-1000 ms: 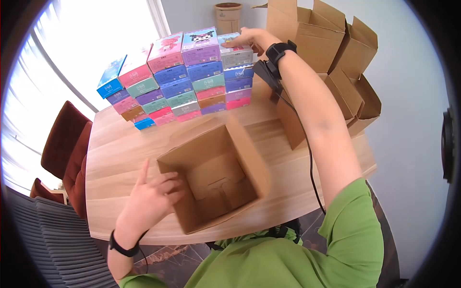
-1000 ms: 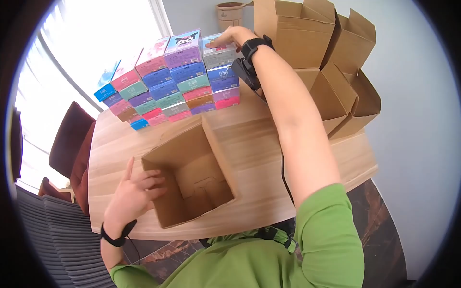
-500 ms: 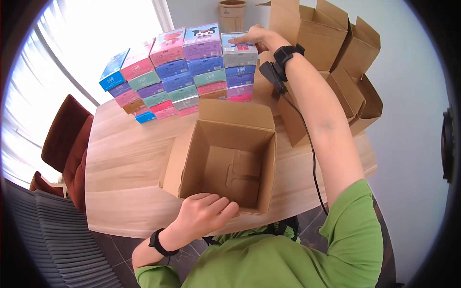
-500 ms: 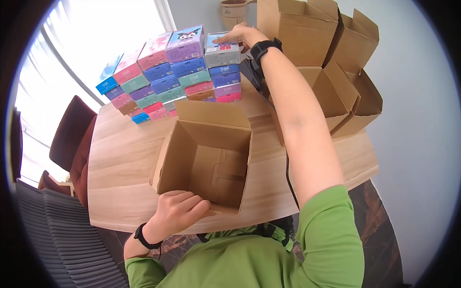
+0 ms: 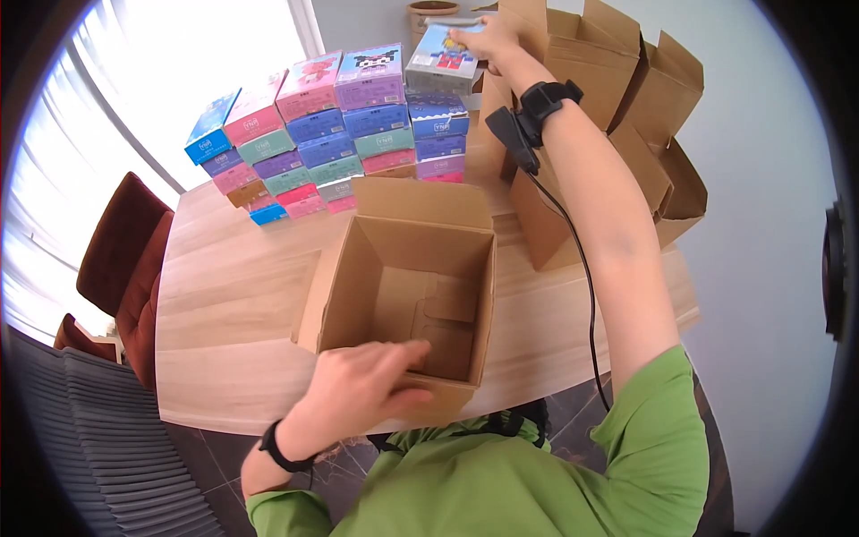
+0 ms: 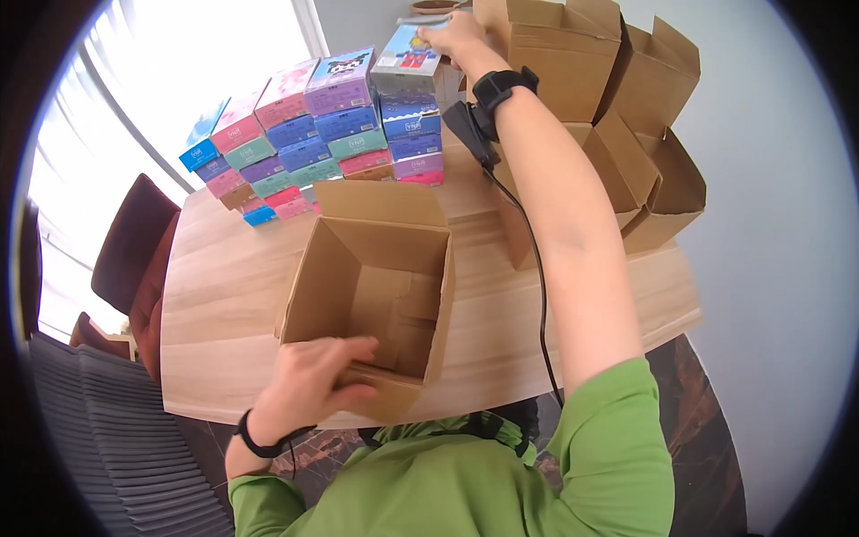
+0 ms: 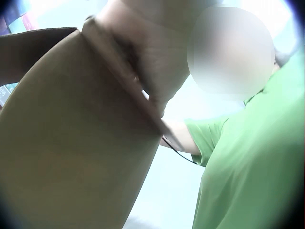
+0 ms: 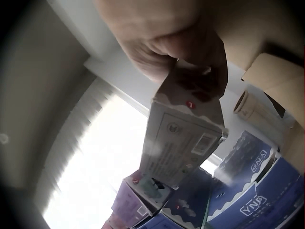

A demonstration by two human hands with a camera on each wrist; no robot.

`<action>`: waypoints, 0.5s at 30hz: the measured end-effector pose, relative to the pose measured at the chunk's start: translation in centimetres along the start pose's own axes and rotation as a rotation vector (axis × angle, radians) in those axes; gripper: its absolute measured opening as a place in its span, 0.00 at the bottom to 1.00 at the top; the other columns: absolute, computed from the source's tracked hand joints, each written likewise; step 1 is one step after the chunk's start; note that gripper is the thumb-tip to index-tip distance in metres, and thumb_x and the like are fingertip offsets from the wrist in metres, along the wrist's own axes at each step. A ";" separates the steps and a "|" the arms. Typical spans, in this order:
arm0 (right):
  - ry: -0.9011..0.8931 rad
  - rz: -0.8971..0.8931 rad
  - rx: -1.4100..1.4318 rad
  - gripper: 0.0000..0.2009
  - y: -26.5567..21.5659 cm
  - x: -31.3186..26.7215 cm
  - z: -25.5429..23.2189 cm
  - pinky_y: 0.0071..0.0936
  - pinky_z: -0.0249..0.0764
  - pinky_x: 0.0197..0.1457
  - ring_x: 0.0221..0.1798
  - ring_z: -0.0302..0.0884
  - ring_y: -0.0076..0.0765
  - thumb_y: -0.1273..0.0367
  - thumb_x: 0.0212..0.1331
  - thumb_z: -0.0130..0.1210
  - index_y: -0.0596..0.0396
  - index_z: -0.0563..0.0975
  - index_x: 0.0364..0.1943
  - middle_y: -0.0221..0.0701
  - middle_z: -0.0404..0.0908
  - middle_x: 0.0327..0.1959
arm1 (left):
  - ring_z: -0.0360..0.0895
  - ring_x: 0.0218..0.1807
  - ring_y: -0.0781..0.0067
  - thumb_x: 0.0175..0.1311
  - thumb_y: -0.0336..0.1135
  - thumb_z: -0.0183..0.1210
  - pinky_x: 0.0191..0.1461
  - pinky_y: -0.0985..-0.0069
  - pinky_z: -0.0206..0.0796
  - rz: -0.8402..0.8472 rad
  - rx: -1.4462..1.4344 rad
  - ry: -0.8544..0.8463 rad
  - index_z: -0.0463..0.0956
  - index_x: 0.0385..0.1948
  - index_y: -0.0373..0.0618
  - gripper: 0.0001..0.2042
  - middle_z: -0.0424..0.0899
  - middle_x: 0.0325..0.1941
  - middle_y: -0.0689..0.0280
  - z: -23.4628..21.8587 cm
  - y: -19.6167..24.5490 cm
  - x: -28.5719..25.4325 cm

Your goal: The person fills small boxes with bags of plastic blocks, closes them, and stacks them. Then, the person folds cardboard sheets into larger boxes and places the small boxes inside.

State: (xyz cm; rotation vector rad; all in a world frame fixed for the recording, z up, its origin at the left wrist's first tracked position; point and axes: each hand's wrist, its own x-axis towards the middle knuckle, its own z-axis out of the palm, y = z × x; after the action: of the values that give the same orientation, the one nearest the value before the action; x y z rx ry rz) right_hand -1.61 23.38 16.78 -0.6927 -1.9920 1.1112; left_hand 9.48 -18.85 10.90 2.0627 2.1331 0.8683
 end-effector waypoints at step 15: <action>-0.102 -0.539 0.298 0.25 -8.3 -17.2 2.8 0.24 0.72 0.28 0.29 0.75 0.25 0.60 0.48 0.61 0.63 0.64 0.41 0.40 0.75 0.31 | 0.74 0.50 0.58 0.63 0.39 0.50 0.42 0.77 0.73 -0.425 -1.162 0.490 0.41 0.61 0.52 0.30 0.66 0.55 0.55 -4.4 -1.5 7.1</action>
State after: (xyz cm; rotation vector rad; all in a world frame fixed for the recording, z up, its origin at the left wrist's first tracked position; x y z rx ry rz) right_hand 5.32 5.35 17.23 0.0609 -1.8783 1.0832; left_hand 5.55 -13.73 16.33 0.8358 1.4182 1.9846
